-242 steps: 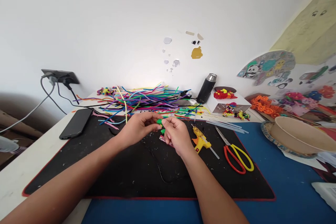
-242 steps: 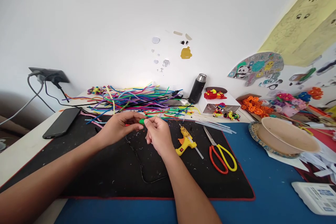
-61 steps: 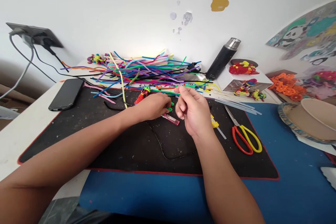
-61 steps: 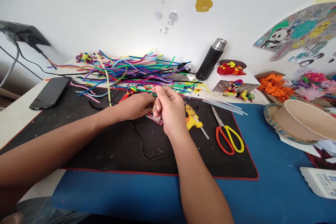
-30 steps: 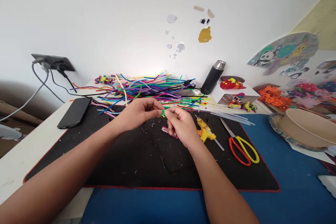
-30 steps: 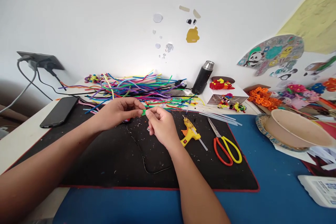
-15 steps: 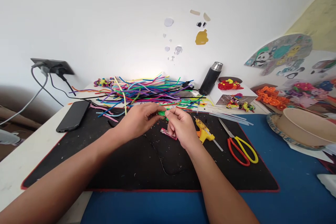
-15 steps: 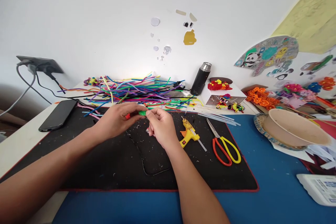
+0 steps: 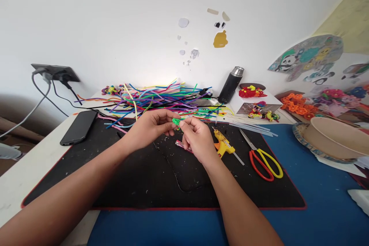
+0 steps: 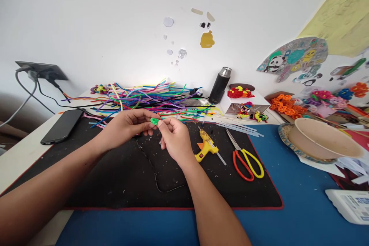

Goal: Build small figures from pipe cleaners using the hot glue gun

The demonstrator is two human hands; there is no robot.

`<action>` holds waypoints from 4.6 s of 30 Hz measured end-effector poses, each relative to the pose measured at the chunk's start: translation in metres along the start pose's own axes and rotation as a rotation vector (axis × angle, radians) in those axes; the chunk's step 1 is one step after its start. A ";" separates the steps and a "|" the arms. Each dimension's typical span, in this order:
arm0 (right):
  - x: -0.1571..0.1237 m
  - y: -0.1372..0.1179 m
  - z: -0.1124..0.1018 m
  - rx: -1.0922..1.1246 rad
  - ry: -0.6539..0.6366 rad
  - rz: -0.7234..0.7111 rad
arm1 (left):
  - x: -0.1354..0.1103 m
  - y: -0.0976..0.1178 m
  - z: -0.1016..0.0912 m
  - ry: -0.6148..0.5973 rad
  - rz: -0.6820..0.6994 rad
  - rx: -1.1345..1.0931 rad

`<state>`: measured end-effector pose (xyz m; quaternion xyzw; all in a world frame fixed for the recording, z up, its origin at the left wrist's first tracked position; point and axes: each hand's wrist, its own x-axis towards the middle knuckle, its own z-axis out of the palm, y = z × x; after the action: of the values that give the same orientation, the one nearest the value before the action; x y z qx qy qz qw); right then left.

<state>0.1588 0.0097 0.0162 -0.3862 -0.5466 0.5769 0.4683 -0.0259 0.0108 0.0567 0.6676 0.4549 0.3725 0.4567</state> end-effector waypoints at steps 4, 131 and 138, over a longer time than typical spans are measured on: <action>0.000 0.001 0.000 -0.038 0.008 -0.010 | 0.002 0.003 -0.001 -0.021 -0.105 -0.134; 0.010 0.016 -0.011 -0.337 -0.098 0.043 | 0.017 -0.034 -0.010 -0.077 -0.223 -0.245; 0.018 0.012 -0.030 -0.395 0.151 0.010 | 0.021 -0.040 -0.018 0.093 -0.211 -0.236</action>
<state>0.1814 0.0353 0.0027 -0.5152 -0.6106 0.4304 0.4202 -0.0468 0.0429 0.0257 0.5401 0.4961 0.4038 0.5469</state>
